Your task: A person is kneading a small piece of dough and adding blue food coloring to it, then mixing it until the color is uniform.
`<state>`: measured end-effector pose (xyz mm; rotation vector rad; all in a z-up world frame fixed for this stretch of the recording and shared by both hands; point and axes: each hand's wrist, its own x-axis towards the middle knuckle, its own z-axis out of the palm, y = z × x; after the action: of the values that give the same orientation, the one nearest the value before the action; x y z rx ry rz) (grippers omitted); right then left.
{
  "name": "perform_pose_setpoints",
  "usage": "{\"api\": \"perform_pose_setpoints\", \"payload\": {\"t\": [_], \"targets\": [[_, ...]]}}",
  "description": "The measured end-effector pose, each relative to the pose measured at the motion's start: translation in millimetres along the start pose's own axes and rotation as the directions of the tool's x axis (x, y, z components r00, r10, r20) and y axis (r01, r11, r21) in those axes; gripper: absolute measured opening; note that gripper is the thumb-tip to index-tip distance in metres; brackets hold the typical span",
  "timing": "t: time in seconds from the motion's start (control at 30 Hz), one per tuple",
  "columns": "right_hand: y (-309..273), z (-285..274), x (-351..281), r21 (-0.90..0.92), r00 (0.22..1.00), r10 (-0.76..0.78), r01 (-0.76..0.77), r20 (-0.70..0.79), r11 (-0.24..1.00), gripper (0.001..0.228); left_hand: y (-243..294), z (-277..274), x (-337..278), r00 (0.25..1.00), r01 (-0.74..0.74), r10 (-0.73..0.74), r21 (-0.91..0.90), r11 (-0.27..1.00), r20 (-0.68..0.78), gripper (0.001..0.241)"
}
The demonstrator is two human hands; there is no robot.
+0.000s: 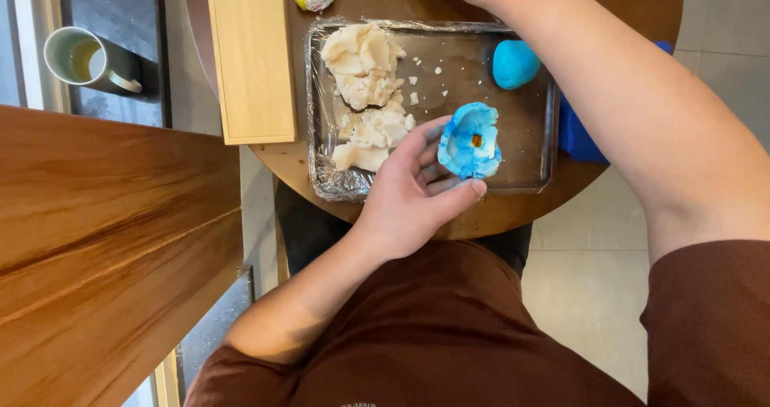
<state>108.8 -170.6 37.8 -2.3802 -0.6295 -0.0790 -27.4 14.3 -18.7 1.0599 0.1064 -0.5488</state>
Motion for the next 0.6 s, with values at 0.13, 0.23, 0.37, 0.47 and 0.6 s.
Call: {"api": "perform_pose_setpoints", "payload": {"t": [0.13,0.23,0.37,0.47,0.6], "targets": [[-3.3,1.0,-8.1,-0.006,0.999,0.0,0.0,-0.037,1.0,0.04,0.1,-0.4,-0.2,0.999,-0.045,0.044,0.034,0.998,0.027,0.067],[-5.7,1.4,-17.6,-0.006,0.998,0.003,-0.003,-0.063,1.0,0.04,-3.5,0.0,1.0,0.996,-0.084,0.083,0.039,0.996,0.03,0.066],[-10.5,-8.4,-41.7,-0.02,0.995,0.012,-0.014,-0.104,1.0,0.041,-6.3,-1.0,6.9,0.994,-0.101,0.099,0.055,0.993,0.044,0.066],[-15.5,-15.8,-89.5,0.234,0.836,0.429,-0.518,0.342,0.823,0.039,-9.8,-0.5,7.2,0.979,-0.193,0.183,0.114,0.975,0.095,0.063],[3.8,-3.1,-129.1,0.587,0.854,0.448,-0.511,0.264,0.628,0.025,-13.8,8.3,10.1,0.982,-0.156,0.142,0.11,0.982,0.126,0.069]]}}
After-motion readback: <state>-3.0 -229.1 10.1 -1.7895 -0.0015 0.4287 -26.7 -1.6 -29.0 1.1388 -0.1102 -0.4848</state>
